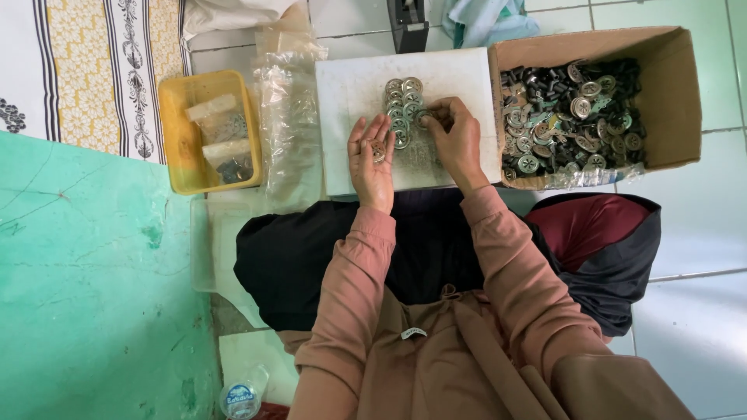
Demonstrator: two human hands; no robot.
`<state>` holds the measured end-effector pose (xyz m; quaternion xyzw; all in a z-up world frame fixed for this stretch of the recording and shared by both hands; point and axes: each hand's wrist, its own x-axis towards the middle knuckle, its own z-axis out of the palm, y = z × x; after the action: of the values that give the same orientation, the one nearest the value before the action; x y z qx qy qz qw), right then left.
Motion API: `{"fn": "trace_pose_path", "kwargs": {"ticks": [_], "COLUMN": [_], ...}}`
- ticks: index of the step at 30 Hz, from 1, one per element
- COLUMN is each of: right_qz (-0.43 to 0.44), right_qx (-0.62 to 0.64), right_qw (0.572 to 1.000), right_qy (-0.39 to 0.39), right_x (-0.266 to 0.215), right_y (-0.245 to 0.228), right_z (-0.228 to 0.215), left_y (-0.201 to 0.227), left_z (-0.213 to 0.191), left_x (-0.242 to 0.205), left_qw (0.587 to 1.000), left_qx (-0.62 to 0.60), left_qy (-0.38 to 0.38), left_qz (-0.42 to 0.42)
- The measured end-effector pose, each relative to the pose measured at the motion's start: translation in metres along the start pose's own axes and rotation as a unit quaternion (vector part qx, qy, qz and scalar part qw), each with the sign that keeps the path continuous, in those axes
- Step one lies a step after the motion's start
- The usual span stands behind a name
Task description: The person sorts metal buttons from a cardboard box, arranges them in rows on a white board, and then places them into a small plastic bag. The person seals the bag and places it into a yellow container.
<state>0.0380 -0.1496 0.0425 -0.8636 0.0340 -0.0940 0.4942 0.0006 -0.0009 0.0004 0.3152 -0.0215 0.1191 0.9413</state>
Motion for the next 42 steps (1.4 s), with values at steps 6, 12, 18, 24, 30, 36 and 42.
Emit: {"fn": "trace_pose_path", "kwargs": {"ticks": [6,12,18,24,30,36,42], "right_qz": [-0.022,-0.034,-0.058,-0.088,-0.189,-0.162,-0.151], "right_qx": [-0.083,-0.093,-0.141,-0.082,-0.105,-0.090,-0.078], "right_qw": [0.996,0.995,0.988,0.993,0.975,0.980,0.984], "right_qy": [-0.007,-0.005,-0.010,0.002,-0.043,-0.076,-0.061], "right_x": [0.006,0.007,0.002,-0.007,-0.034,-0.045,-0.044], "right_y": [0.008,0.020,-0.010,-0.020,-0.030,-0.035,-0.027], "right_z": [0.011,0.012,0.005,0.016,0.041,0.040,0.042], "left_y": [0.000,0.003,0.003,0.004,0.002,-0.001,-0.014], "left_z": [-0.003,0.000,-0.001,0.001,-0.002,-0.003,-0.016], "left_x": [0.001,0.000,0.000,0.002,0.000,-0.002,0.002], "left_qw": [1.000,1.000,1.000,0.999,1.000,1.000,1.000], "left_qx": [-0.004,-0.007,0.006,0.023,0.006,0.010,0.009], "left_qy": [-0.001,0.000,0.000,0.018,0.018,0.021,0.004], "left_qz": [-0.003,-0.005,-0.005,-0.015,-0.016,0.013,0.020]}}
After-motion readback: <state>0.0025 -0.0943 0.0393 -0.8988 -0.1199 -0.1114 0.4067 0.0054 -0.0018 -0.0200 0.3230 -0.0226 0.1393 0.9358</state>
